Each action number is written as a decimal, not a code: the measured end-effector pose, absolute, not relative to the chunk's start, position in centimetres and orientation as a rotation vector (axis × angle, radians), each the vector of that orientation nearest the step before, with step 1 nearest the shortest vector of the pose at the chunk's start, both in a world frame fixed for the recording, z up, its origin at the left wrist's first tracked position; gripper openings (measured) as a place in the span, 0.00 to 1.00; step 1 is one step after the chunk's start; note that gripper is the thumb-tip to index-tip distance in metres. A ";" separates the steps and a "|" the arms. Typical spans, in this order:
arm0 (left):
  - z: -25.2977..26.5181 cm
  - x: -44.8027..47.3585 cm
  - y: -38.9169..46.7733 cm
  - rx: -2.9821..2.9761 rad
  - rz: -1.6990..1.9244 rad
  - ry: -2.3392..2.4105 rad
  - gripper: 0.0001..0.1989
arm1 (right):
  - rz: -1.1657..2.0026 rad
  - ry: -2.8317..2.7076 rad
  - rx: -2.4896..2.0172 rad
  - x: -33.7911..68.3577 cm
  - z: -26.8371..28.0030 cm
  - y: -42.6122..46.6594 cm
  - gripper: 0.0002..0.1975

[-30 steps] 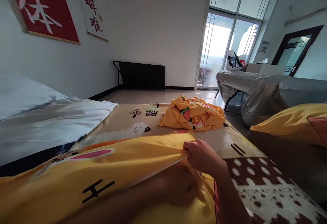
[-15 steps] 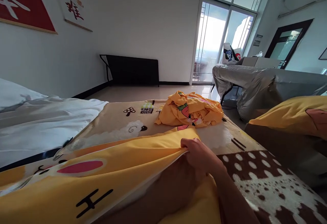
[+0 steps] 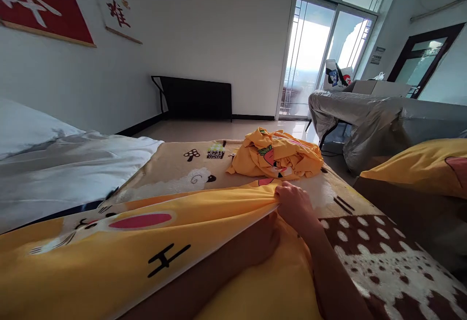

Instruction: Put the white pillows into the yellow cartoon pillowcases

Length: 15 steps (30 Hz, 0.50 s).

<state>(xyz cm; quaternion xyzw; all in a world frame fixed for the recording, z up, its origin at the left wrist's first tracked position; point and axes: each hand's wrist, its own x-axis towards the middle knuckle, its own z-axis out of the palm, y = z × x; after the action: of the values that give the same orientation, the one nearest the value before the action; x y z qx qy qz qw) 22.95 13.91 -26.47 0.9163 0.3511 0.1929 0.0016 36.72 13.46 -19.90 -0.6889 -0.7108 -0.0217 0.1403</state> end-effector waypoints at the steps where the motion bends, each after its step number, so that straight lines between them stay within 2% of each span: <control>1: -27.0 23.2 14.3 2.878 0.676 1.133 0.25 | -0.092 -2.013 -2.000 36.5 -19.9 13.5 0.12; 3: -28.0 23.9 14.9 2.876 0.771 1.259 0.24 | -0.043 -1.941 -1.972 36.4 -20.3 13.7 0.13; 5: -28.6 24.5 15.4 2.924 0.717 1.362 0.23 | 0.096 -1.893 -1.898 36.6 -21.0 14.3 0.15; 9: -28.5 25.1 15.6 3.150 0.437 1.182 0.22 | 0.251 -1.872 -1.723 37.4 -22.6 16.2 0.15; 11: -28.5 25.1 15.8 3.155 0.421 1.123 0.20 | 0.327 -1.858 -1.675 37.7 -23.2 17.0 0.14; 15: -29.3 25.4 16.4 3.078 0.450 1.109 0.15 | 0.701 -1.778 -1.320 38.4 -23.7 17.6 0.13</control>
<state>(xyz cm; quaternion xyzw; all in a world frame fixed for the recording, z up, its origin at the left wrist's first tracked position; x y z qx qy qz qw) 25.37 16.39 -29.31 0.9290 0.3348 0.1359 -0.0804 38.37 17.65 -23.66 -0.5214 -0.7023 0.2768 0.3980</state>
